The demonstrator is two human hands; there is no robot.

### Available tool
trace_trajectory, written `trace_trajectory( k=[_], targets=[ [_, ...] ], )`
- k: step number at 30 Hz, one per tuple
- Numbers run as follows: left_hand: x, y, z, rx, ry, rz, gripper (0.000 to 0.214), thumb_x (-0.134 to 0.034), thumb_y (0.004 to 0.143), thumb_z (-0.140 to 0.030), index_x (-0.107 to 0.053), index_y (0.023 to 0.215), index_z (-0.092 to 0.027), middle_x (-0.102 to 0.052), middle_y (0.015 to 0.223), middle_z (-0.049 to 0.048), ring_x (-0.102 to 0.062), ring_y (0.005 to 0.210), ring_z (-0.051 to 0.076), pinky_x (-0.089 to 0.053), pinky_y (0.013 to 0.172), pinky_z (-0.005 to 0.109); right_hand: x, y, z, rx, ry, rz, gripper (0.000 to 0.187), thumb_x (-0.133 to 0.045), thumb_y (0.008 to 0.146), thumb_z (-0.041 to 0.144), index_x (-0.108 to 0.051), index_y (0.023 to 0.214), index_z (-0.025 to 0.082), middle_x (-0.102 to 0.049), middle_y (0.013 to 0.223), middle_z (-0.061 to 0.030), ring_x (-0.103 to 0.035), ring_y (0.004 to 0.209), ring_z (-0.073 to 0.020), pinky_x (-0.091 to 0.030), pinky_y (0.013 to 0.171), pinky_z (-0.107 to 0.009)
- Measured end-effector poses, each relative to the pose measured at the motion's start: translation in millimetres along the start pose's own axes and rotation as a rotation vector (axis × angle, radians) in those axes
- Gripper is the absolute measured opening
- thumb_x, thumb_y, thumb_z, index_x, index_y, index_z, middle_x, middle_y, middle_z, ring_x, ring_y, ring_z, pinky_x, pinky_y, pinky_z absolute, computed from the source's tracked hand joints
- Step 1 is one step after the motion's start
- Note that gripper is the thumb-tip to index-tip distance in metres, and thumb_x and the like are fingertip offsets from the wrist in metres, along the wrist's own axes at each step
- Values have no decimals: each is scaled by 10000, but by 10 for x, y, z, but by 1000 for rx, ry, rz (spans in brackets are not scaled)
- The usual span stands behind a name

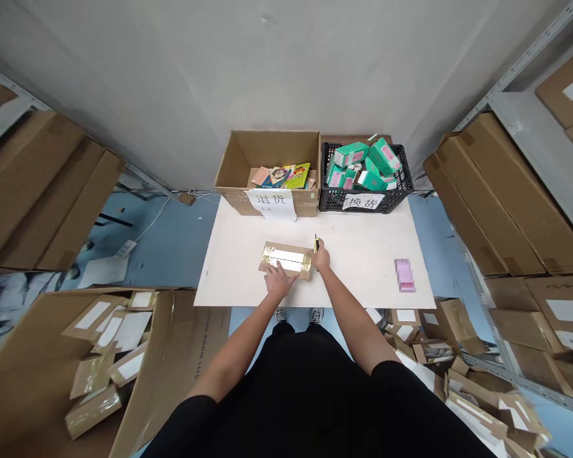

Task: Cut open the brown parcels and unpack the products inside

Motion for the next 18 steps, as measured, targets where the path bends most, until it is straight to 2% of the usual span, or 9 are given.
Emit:
trace_trajectory(
  k=[2,4,7,8,10,13,18],
  targets=[
    [66,21,41,-28,21,-8,1085,-469,957,-783,-227,1709,-38,-378,1658,353,-346,1536,518,-396,1194,590,84,-70,-147,-19,137,15,468,-509,1055,464,-509,1445,204,-790,1044,-86,-772,887,-231,-593,826,-315],
    [128,74,67,-117,36,-31,1027,-557,958,-711,-217,1727,-120,-420,1657,298,-352,1548,489,-372,1216,595,139,-174,-322,-40,265,103,315,-430,1092,436,-546,1296,225,-756,853,-8,-727,668,-176,-586,692,-264],
    [150,187,-5,-370,77,-11,991,-664,941,-632,-192,1740,-282,-273,1776,163,-192,1643,423,-314,1274,562,181,-329,-542,-54,370,242,141,-491,1086,376,-533,1122,246,-652,662,74,-636,490,-129,-528,558,-203],
    [136,227,-47,-432,97,14,966,-671,945,-624,-208,1735,-315,-207,1803,127,-138,1662,403,-293,1289,550,190,-368,-590,-64,381,267,121,-511,1084,366,-527,1071,247,-627,625,83,-620,463,-122,-508,532,-192],
    [92,299,-120,-472,125,52,899,-633,975,-630,-239,1727,-335,-129,1823,96,-85,1675,385,-261,1307,547,197,-420,-639,-94,381,305,166,-531,1086,373,-512,983,244,-597,573,85,-601,427,-119,-470,494,-182],
    [25,366,-173,-442,130,39,865,-550,1005,-669,-232,1731,-322,-105,1825,103,-75,1677,381,-243,1314,557,184,-448,-621,-129,368,365,251,-533,1096,400,-487,907,241,-568,521,83,-588,397,-125,-435,467,-184],
    [-42,395,-144,-437,129,25,881,-510,995,-724,-229,1731,-328,-101,1826,98,-81,1677,383,-251,1312,563,144,-425,-513,-78,361,412,266,-512,1111,374,-462,883,246,-541,489,93,-561,376,-127,-420,473,-197]
  ],
)
Point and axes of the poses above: each hand's wrist, its own y-axis towards the middle knuckle, its own x-axis out of the back of the hand, z = x × y, the point moved 2 cm from there along y, towards the middle knuckle
